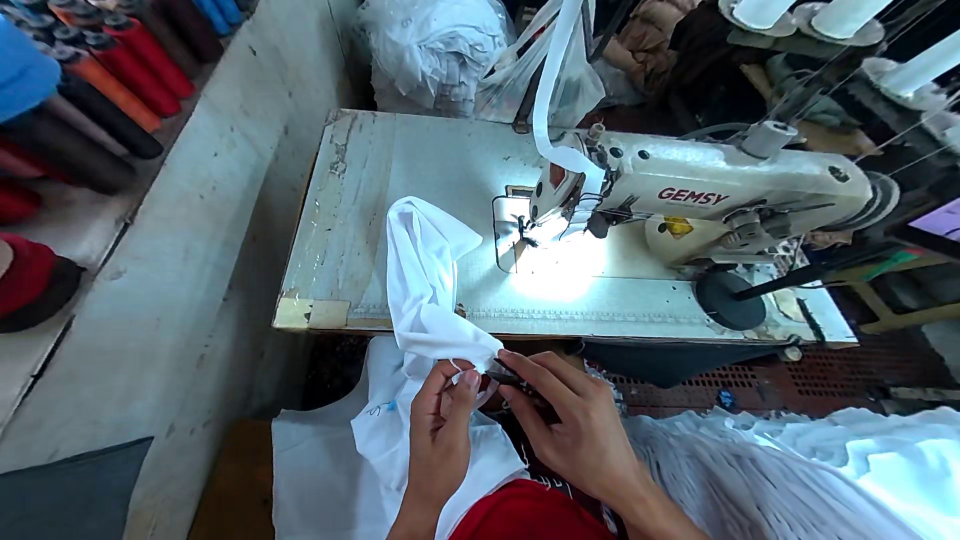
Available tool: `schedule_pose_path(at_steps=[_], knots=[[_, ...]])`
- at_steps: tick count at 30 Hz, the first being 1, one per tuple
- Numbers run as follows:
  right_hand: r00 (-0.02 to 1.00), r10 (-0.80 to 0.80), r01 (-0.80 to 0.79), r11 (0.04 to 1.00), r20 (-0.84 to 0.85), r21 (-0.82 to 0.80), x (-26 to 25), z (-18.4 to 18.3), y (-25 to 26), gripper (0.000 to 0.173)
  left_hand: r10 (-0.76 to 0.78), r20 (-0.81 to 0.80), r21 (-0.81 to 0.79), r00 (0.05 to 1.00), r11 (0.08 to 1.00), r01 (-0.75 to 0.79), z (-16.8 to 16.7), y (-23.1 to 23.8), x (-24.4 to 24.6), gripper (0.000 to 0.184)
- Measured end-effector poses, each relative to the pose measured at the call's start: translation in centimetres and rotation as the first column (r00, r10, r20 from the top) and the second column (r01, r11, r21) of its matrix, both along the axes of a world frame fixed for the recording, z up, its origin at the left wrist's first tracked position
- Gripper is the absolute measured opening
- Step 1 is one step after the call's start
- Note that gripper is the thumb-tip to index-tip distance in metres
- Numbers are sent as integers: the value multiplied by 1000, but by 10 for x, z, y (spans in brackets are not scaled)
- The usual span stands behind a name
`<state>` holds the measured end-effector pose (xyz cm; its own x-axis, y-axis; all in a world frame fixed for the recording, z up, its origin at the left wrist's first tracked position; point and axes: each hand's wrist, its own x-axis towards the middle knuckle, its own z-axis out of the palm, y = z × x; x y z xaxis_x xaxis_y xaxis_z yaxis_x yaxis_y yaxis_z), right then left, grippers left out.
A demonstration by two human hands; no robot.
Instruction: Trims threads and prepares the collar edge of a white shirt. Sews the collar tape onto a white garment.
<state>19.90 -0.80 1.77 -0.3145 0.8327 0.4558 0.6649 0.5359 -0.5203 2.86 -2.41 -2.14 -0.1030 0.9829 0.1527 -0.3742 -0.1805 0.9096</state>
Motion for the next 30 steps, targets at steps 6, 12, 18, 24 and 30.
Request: schedule_pose_path(at_steps=[6, 12, 18, 24, 30], knots=[[1000, 4, -4, 1000, 0, -8, 1, 0, 0, 31, -1, -6, 4, 1000, 1000, 1, -1, 0, 0, 15], [999, -43, 43, 999, -6, -15, 0, 0, 1, 34, -14, -29, 7, 999, 1000, 14, 0, 0, 0, 15], [991, -48, 37, 995, -121, -88, 4, 6, 7, 37, -4, -41, 4, 999, 1000, 5, -1, 0, -2, 16], [958, 126, -174, 969, -258, -175, -7, 8, 17, 19, -6, -39, 12, 999, 1000, 6, 1, 0, -2, 15], [933, 185, -264, 934, -308, -241, -9, 6, 24, 14, -2, -100, 35, 995, 999, 5, 2, 1, -5, 16]])
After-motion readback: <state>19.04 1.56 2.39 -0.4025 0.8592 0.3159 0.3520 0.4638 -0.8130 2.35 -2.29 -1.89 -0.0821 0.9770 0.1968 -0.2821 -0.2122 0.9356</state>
